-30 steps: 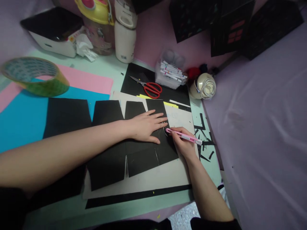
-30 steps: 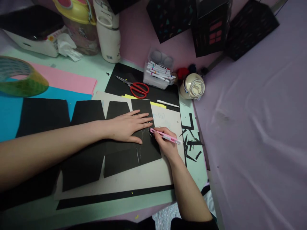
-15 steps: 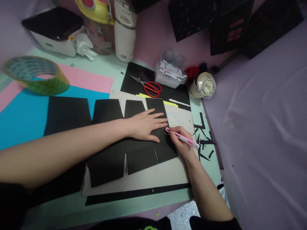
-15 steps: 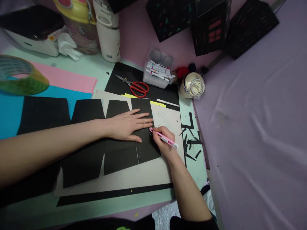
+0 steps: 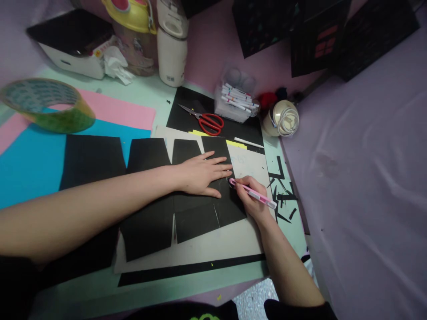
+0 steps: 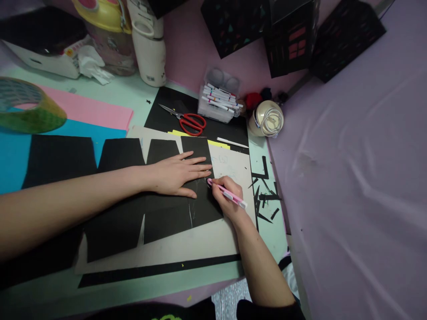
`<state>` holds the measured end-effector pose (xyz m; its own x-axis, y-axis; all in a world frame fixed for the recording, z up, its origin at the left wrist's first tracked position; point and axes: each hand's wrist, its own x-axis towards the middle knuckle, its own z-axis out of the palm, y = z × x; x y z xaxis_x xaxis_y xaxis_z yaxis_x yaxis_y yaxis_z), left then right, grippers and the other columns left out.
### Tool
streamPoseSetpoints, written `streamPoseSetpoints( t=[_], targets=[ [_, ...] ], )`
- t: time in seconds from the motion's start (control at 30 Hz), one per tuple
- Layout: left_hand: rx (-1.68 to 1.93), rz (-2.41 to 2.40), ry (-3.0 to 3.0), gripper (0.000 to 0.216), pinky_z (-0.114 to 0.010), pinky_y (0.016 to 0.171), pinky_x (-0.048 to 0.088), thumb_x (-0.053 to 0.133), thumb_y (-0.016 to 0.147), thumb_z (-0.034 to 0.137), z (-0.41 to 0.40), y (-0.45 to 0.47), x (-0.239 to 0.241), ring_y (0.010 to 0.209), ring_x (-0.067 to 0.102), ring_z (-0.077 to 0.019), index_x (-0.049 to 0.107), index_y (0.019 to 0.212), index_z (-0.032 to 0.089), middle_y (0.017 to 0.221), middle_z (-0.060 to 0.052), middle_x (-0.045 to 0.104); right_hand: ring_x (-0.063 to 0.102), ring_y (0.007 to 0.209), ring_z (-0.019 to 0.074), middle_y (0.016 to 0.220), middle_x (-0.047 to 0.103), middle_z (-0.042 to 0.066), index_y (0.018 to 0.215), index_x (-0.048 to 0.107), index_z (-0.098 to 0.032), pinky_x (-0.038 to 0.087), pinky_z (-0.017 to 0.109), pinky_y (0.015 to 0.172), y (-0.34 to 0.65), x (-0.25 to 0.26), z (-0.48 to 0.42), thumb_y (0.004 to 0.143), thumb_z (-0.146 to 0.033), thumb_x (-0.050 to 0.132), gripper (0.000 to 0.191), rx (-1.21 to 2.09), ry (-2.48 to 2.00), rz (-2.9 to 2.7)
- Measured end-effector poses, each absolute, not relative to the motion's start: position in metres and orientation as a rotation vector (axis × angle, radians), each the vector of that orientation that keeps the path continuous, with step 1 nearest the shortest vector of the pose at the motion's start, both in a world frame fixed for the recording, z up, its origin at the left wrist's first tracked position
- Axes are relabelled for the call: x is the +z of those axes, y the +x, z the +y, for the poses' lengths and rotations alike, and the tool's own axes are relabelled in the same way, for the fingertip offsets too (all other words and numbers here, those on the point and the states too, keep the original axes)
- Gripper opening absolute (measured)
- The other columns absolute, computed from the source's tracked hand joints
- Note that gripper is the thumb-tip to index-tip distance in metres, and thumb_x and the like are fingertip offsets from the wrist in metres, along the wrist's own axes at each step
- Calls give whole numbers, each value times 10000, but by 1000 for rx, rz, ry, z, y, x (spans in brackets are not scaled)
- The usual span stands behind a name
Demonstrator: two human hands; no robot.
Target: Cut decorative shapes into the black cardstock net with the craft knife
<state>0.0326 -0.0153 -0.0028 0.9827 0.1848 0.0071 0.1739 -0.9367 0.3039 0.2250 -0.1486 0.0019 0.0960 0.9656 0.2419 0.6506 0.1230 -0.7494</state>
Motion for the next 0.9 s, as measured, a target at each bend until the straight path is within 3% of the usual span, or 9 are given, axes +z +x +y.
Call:
streamPoseSetpoints(
  t=[0.9],
  targets=[
    [70, 266, 2782, 729, -470, 1200, 13, 452, 894, 664, -16, 31, 1, 1482, 152, -254, 348, 1492, 261, 1572, -13, 264, 571, 638, 151, 706, 617, 6, 728, 584, -205, 445, 292, 613, 231, -2, -156, 847, -176, 557, 126, 542, -1586, -1595]
  ],
)
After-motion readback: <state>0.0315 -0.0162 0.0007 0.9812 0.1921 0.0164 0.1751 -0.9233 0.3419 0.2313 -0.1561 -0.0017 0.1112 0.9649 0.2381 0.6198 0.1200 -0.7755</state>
